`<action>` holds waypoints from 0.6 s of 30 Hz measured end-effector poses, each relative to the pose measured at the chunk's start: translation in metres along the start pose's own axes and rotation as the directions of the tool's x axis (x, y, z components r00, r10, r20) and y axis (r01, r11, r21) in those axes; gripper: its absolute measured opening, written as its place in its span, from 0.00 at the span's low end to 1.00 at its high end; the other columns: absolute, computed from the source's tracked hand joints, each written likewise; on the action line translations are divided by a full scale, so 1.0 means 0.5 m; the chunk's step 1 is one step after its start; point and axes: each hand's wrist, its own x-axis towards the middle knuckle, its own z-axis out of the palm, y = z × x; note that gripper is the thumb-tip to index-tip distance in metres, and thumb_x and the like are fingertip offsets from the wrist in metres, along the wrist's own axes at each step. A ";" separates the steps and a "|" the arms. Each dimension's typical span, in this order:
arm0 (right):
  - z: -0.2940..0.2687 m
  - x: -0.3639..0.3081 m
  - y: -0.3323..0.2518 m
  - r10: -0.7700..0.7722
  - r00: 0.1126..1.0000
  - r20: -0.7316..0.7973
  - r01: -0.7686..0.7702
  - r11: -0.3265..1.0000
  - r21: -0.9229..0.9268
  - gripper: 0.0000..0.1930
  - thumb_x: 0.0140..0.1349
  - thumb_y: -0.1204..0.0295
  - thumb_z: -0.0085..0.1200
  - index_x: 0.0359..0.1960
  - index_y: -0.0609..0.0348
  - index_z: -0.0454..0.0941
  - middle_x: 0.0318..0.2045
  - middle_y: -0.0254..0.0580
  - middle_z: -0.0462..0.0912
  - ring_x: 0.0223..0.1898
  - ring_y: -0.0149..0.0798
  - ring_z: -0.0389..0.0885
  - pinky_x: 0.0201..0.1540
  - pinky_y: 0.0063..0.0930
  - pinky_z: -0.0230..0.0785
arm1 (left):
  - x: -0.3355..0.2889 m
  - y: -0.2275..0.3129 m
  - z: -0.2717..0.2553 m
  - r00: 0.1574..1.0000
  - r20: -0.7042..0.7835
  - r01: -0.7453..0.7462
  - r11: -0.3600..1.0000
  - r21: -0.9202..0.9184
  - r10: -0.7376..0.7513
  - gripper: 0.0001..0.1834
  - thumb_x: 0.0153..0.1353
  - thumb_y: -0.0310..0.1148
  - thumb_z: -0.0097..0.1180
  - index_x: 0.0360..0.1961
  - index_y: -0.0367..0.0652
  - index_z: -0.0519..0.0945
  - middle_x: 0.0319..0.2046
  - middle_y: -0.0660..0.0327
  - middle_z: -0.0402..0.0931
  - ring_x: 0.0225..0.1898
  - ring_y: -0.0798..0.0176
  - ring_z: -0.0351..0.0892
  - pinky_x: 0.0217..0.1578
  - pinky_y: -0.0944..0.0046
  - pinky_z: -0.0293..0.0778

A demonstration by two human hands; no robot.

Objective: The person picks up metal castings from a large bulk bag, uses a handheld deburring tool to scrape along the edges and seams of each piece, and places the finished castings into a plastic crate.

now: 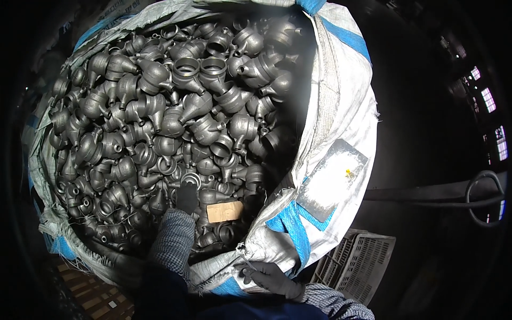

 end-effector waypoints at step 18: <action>0.115 -0.020 -0.058 -0.381 0.898 -0.221 0.283 0.883 -0.373 0.22 0.65 0.68 0.55 0.57 0.66 0.72 0.39 0.34 0.82 0.41 0.23 0.77 0.44 0.15 0.69 | -0.560 0.185 -0.211 0.945 0.314 0.300 -0.630 -0.716 0.092 0.22 0.70 0.44 0.42 0.56 0.40 0.69 0.45 0.53 0.77 0.41 0.57 0.81 0.26 0.59 0.81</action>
